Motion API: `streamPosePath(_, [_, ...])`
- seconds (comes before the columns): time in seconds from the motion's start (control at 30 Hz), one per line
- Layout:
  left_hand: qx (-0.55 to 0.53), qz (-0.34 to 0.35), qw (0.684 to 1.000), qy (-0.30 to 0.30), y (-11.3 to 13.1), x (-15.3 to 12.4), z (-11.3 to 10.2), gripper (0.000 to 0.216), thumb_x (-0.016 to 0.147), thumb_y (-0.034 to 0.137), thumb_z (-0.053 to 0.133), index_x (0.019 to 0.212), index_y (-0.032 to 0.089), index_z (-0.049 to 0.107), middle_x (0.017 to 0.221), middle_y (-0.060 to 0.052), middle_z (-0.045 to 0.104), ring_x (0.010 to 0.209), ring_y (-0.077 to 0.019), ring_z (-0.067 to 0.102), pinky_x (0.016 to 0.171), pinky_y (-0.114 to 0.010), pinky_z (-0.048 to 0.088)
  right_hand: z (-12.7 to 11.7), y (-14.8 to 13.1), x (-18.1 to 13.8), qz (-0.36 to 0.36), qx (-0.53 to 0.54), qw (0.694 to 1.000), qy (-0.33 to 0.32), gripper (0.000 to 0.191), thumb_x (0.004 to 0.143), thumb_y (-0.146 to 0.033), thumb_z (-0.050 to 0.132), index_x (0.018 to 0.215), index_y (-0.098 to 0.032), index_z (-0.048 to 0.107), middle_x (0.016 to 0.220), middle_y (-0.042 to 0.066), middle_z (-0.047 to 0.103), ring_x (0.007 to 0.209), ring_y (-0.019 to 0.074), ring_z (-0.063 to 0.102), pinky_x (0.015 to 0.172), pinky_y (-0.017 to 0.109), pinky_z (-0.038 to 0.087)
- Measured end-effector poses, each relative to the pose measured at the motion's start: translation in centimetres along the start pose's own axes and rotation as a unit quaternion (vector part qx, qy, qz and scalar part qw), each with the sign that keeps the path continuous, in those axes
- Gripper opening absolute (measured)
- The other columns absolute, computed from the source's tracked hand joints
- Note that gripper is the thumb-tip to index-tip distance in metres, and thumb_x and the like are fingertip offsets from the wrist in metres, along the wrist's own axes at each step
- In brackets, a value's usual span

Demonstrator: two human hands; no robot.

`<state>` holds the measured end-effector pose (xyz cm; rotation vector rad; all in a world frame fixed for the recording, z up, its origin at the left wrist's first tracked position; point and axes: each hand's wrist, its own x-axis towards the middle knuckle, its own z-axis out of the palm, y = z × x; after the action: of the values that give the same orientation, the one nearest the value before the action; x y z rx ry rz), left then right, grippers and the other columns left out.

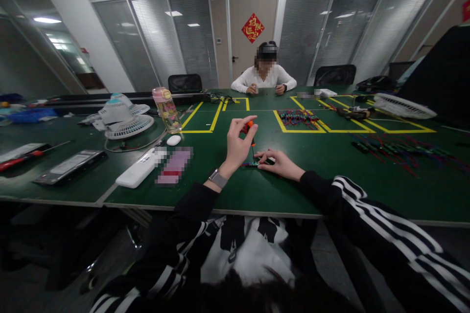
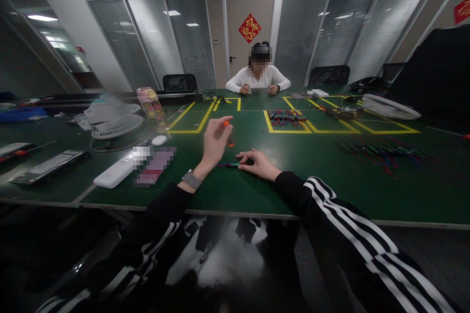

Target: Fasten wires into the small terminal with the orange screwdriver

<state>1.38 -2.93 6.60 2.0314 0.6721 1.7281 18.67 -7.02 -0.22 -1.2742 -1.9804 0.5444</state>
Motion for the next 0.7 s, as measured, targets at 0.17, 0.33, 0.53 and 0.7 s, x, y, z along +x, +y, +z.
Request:
streamPosePath(0.17, [-0.064,-0.008,0.997,-0.038,-0.54,0.0,0.17,0.034,0.099,0.029,0.038,0.127,0.025,0.056,0.117,-0.007,0.063,0.101,-0.0158,0.062,0.091,-0.031,0.047,-0.02,-0.01,0.01,-0.001,0.002,1.0,-0.001,0.021,0.075,-0.04,0.069,0.074,-0.02,0.063,0.116,0.011,0.071,0.114,0.028,0.063,0.114,0.06,0.018])
streamPosePath(0.33, [-0.076,-0.017,0.997,-0.029,-0.58,-0.08,0.34,0.03,0.096,0.03,0.046,0.122,0.024,0.059,0.107,-0.006,0.064,0.089,-0.0144,0.063,0.081,-0.028,0.05,0.06,0.25,0.05,-0.003,0.005,1.0,0.001,0.021,0.075,-0.04,0.069,0.073,-0.02,0.063,0.115,0.01,0.071,0.113,0.0284,0.064,0.114,0.059,0.018])
streamPosePath(0.53, [-0.013,-0.009,1.0,-0.008,-0.05,0.03,0.07,0.023,0.091,0.031,0.056,0.111,0.023,0.065,0.101,-0.005,0.06,0.087,-0.0138,0.059,0.08,-0.026,0.049,0.25,0.7,0.12,-0.009,0.01,1.0,0.008,0.021,0.074,-0.041,0.069,0.073,-0.021,0.064,0.114,0.009,0.072,0.113,0.0292,0.064,0.114,0.059,0.019])
streamPosePath(0.7, [-0.082,-0.02,0.996,-0.04,-0.47,-0.01,0.24,0.033,0.098,0.03,0.039,0.127,0.026,0.056,0.116,-0.007,0.062,0.094,-0.0147,0.063,0.081,-0.028,0.051,0.2,0.62,0.19,-0.004,0.011,1.0,0.003,0.022,0.074,-0.042,0.069,0.073,-0.021,0.065,0.113,0.009,0.072,0.114,0.0293,0.063,0.114,0.059,0.018])
